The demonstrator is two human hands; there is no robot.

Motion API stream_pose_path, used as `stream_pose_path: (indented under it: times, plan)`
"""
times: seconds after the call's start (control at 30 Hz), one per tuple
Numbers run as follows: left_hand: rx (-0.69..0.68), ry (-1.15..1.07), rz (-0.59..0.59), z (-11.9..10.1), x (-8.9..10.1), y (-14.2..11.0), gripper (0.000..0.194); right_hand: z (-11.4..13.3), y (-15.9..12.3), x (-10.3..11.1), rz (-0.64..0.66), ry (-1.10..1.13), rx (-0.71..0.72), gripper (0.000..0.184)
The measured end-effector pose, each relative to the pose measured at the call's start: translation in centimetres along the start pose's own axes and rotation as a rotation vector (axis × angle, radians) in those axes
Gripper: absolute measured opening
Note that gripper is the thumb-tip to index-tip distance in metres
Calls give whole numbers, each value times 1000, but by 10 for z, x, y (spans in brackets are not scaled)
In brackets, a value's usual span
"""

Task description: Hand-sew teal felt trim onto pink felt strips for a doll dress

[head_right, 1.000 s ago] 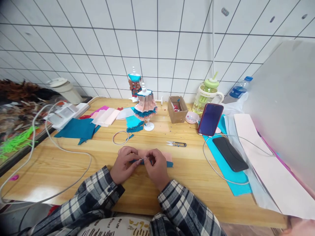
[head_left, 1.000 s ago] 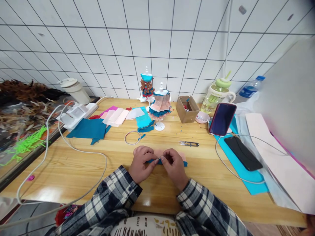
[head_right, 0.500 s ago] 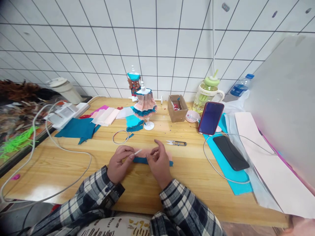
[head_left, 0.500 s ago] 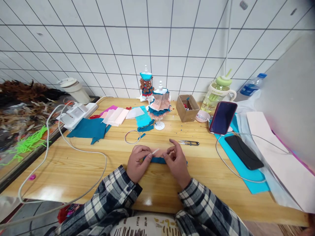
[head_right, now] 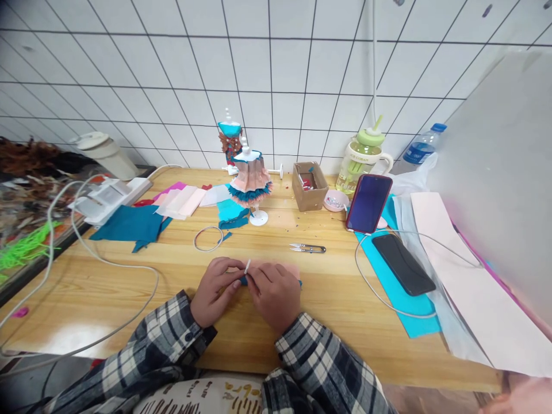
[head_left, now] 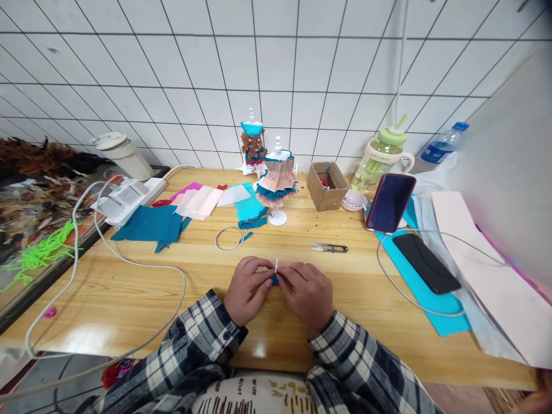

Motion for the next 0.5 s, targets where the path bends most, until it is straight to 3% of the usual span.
stream_pose_path:
  times: [0.27, 0.5]
  plan:
    - [-25, 98, -6, -1, -1, -5, 24, 4, -1, -4, 40, -19, 2, 15]
    - [-117, 243, -35, -9, 0, -11, 24, -18, 0, -9, -11, 298, -222, 8]
Point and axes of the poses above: each hand's wrist, its own y-axis towards the middle knuckle, its own x-axis out of the back of the hand, z = x × y, the point moved 9 cm from there along y, towards the middle knuckle, and after that the axes turned 7 degrees about y, right-handed, at the moved point
